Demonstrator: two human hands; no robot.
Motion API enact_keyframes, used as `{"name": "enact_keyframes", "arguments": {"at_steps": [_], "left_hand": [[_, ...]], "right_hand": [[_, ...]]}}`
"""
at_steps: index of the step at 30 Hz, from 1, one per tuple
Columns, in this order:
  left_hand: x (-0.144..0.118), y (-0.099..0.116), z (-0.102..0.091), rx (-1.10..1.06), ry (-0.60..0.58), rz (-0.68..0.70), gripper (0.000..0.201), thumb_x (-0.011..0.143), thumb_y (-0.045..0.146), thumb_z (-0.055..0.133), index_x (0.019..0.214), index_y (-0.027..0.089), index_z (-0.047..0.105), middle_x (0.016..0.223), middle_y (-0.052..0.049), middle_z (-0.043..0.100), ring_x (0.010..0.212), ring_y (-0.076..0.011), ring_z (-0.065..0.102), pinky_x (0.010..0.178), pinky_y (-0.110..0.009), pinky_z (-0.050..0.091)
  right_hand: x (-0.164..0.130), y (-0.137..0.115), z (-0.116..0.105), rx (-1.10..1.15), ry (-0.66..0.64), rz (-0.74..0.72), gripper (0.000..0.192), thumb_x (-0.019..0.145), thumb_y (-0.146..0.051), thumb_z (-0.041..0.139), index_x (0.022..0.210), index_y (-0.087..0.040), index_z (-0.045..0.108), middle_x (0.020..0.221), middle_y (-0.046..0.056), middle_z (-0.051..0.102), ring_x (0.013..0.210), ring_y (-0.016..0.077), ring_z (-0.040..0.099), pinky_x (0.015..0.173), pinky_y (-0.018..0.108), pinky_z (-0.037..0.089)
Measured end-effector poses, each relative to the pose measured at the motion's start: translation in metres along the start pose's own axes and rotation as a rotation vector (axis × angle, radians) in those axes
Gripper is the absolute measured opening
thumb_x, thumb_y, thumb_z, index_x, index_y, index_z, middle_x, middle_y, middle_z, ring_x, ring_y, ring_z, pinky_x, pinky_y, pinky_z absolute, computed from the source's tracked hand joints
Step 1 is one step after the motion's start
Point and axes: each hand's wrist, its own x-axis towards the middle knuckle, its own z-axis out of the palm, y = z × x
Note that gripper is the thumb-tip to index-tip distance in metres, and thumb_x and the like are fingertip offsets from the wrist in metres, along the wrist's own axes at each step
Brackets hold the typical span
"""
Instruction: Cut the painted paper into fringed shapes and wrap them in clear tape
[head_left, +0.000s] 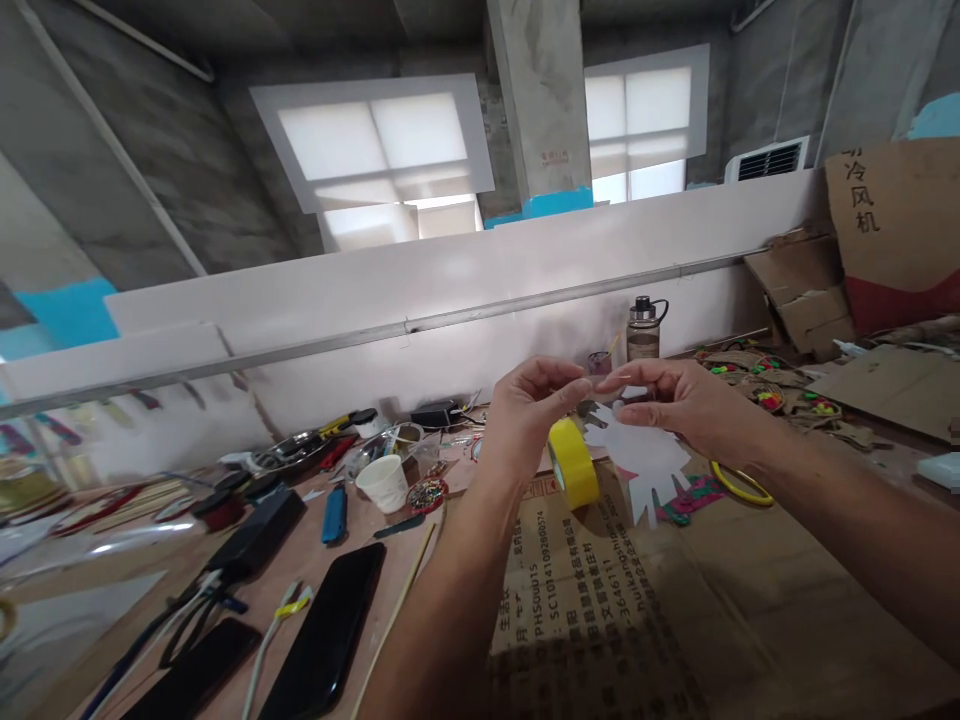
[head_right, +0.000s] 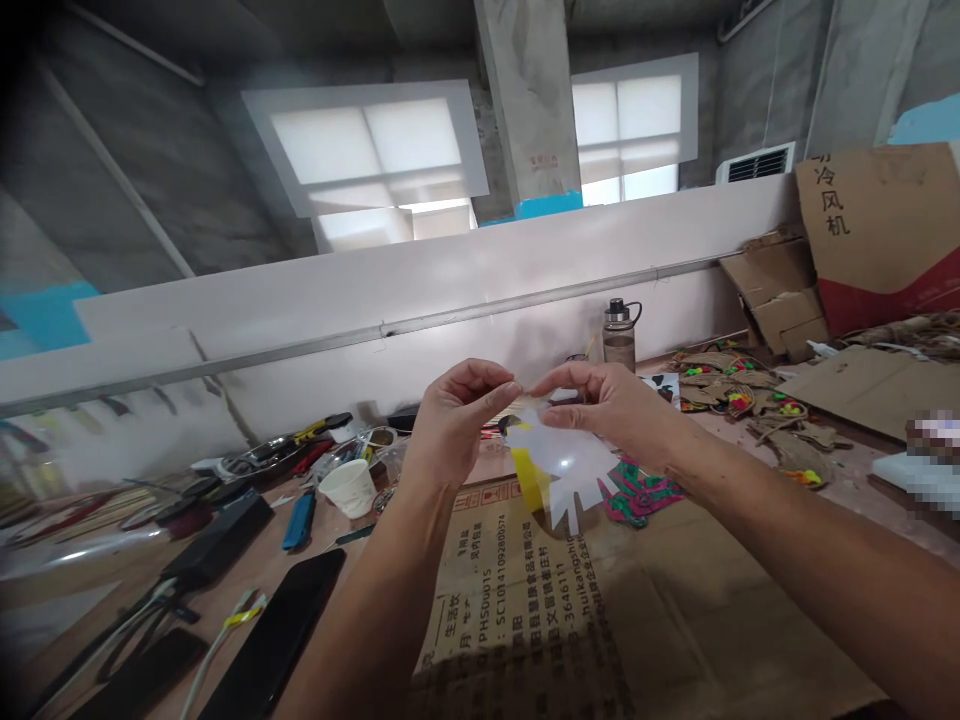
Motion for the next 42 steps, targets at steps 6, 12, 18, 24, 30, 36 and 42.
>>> {"name": "enact_keyframes", "arguments": {"at_steps": [6, 12, 18, 24, 30, 36, 42], "left_hand": [[-0.008, 0.006, 0.006, 0.193, 0.061, 0.052, 0.017, 0.067, 0.031, 0.088, 0.072, 0.021, 0.075, 0.062, 0.001, 0.064, 0.056, -0.0107, 0.053, 0.055, -0.025, 0.043], [-0.017, 0.013, 0.007, 0.265, 0.049, 0.028, 0.013, 0.072, 0.032, 0.085, 0.073, 0.022, 0.077, 0.063, -0.002, 0.069, 0.057, -0.0126, 0.058, 0.059, -0.027, 0.048], [-0.033, 0.014, 0.01, 0.241, 0.048, 0.024, 0.008, 0.075, 0.026, 0.083, 0.073, 0.022, 0.076, 0.07, -0.004, 0.074, 0.064, -0.0143, 0.064, 0.066, -0.028, 0.054], [-0.054, 0.001, 0.012, 0.204, 0.03, 0.028, 0.013, 0.071, 0.024, 0.086, 0.073, 0.019, 0.074, 0.092, -0.008, 0.078, 0.084, -0.0176, 0.07, 0.08, -0.03, 0.057], [-0.074, -0.009, 0.014, 0.274, -0.051, 0.096, 0.009, 0.076, 0.019, 0.08, 0.077, 0.019, 0.071, 0.096, -0.007, 0.077, 0.092, -0.0188, 0.071, 0.087, -0.032, 0.057], [-0.09, -0.014, 0.014, 0.43, -0.083, 0.179, 0.004, 0.082, 0.019, 0.073, 0.08, 0.019, 0.069, 0.098, -0.007, 0.076, 0.09, -0.0187, 0.07, 0.083, -0.032, 0.057], [-0.112, -0.018, 0.003, 0.524, -0.086, 0.197, 0.006, 0.08, 0.024, 0.077, 0.077, 0.022, 0.072, 0.087, -0.006, 0.075, 0.085, -0.0203, 0.067, 0.081, -0.035, 0.054]], "right_hand": [[-0.008, 0.0, -0.004, 0.127, -0.028, 0.091, 0.049, 0.069, -0.036, 0.088, 0.115, -0.025, 0.075, 0.077, 0.0, 0.073, 0.053, 0.0118, 0.06, 0.045, 0.023, 0.045], [-0.02, -0.001, -0.022, 0.103, 0.103, 0.022, 0.053, 0.076, -0.04, 0.081, 0.128, -0.031, 0.071, 0.087, 0.001, 0.076, 0.051, 0.0115, 0.057, 0.043, 0.024, 0.042], [-0.029, -0.006, -0.033, -0.5, 0.381, -0.389, 0.028, 0.084, -0.018, 0.058, 0.083, -0.03, 0.083, 0.099, 0.003, 0.077, 0.093, 0.0244, 0.071, 0.085, 0.042, 0.057], [-0.042, 0.006, -0.022, -0.835, 0.206, -0.526, 0.03, 0.091, -0.025, 0.055, 0.105, -0.025, 0.081, 0.116, 0.011, 0.073, 0.117, 0.0335, 0.066, 0.105, 0.051, 0.052], [-0.064, 0.013, -0.005, -0.898, 0.07, -0.594, 0.028, 0.093, -0.032, 0.066, 0.12, -0.026, 0.072, 0.122, 0.009, 0.071, 0.119, 0.0308, 0.065, 0.106, 0.046, 0.053], [-0.07, 0.023, 0.006, -0.985, 0.112, -0.797, 0.013, 0.094, -0.014, 0.063, 0.088, -0.019, 0.074, 0.096, 0.008, 0.075, 0.094, 0.0237, 0.072, 0.084, 0.036, 0.057], [-0.082, 0.032, 0.009, -1.104, 0.113, -0.798, 0.011, 0.09, -0.009, 0.066, 0.086, -0.017, 0.072, 0.097, 0.008, 0.076, 0.094, 0.0252, 0.072, 0.084, 0.038, 0.052]]}}
